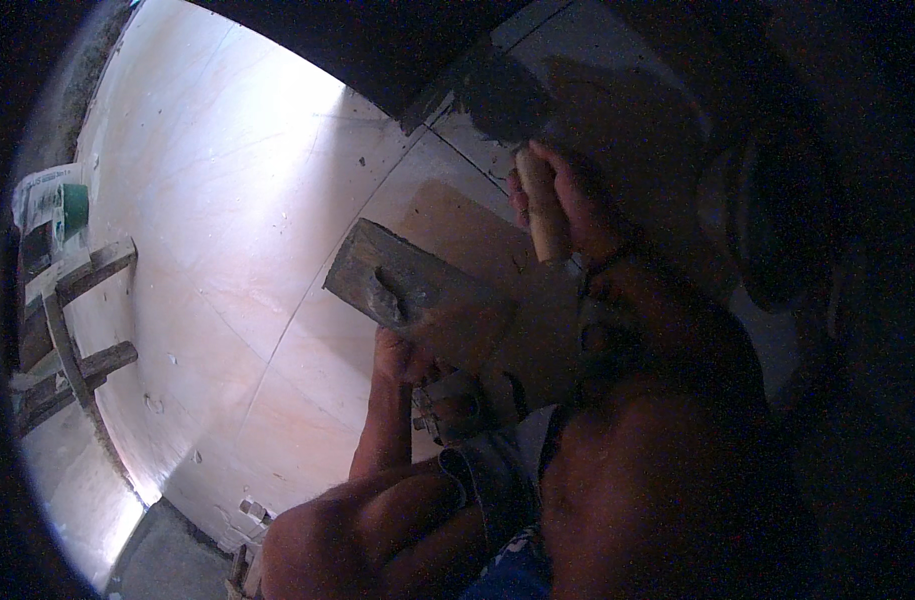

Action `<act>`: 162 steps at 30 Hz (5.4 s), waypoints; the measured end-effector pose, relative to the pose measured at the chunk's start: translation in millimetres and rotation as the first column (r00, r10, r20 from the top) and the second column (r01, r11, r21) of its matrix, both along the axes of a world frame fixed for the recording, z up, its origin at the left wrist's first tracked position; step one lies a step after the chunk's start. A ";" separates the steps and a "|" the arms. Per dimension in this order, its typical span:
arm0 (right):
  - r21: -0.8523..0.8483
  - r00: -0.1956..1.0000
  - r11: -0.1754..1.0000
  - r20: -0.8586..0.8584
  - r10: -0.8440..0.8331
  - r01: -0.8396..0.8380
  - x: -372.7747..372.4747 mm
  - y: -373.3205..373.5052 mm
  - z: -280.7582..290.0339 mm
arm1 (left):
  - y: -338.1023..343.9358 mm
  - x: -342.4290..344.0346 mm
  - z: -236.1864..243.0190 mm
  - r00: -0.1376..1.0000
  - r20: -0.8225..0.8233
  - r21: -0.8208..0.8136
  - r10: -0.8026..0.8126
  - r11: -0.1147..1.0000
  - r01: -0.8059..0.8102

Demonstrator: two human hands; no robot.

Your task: The person applies mortar to a tiled floor using a trowel and a small metal scraper tool while crouched.

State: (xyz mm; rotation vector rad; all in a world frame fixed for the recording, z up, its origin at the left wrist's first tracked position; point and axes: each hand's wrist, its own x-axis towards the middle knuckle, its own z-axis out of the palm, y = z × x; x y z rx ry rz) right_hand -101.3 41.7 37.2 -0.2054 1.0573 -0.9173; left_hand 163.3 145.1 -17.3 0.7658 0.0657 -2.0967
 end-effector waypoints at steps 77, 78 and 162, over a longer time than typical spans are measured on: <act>0.323 -0.006 0.151 -0.436 0.900 -0.934 -75.9 -54.1 104.9 | -9.7 26.5 -11.2 0.968 -0.087 -0.027 -0.234 0.972 0.232; 0.338 0.007 0.197 -0.488 0.873 -0.920 -81.0 -52.4 109.5 | -12.7 26.1 -8.8 0.973 -0.073 -0.021 -0.219 0.976 0.218; -0.163 -0.021 0.802 -0.977 -0.213 -0.575 -113.1 4.0 -44.4 | -3.8 7.2 3.5 0.988 0.137 0.021 -0.076 0.997 0.074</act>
